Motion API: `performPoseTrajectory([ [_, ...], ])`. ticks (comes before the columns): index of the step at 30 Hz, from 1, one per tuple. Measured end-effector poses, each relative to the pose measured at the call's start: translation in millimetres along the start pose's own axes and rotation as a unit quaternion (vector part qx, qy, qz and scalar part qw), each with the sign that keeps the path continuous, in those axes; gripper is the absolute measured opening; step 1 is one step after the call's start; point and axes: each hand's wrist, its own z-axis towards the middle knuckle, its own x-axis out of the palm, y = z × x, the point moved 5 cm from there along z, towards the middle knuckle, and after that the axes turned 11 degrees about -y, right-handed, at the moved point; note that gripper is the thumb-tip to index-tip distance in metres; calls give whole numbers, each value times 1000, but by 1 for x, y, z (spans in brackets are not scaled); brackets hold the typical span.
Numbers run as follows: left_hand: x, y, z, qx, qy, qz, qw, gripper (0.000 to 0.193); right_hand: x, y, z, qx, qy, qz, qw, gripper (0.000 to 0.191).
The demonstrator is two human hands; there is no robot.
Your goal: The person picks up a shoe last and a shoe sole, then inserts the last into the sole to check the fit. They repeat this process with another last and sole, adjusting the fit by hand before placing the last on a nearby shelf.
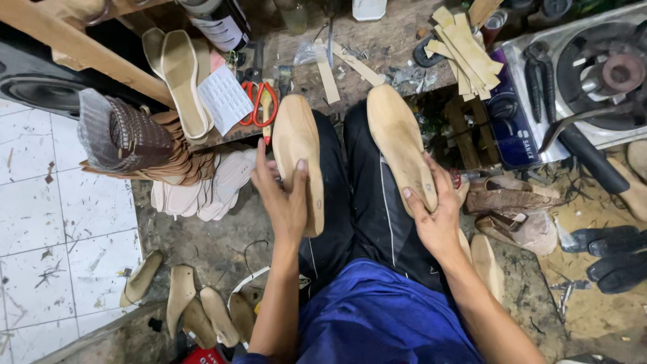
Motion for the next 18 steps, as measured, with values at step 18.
performPoseTrajectory([
  [18, -16, 88, -71, 175, -33, 18, 984, 57, -101, -269, -200, 587, -197, 228, 752, 46],
])
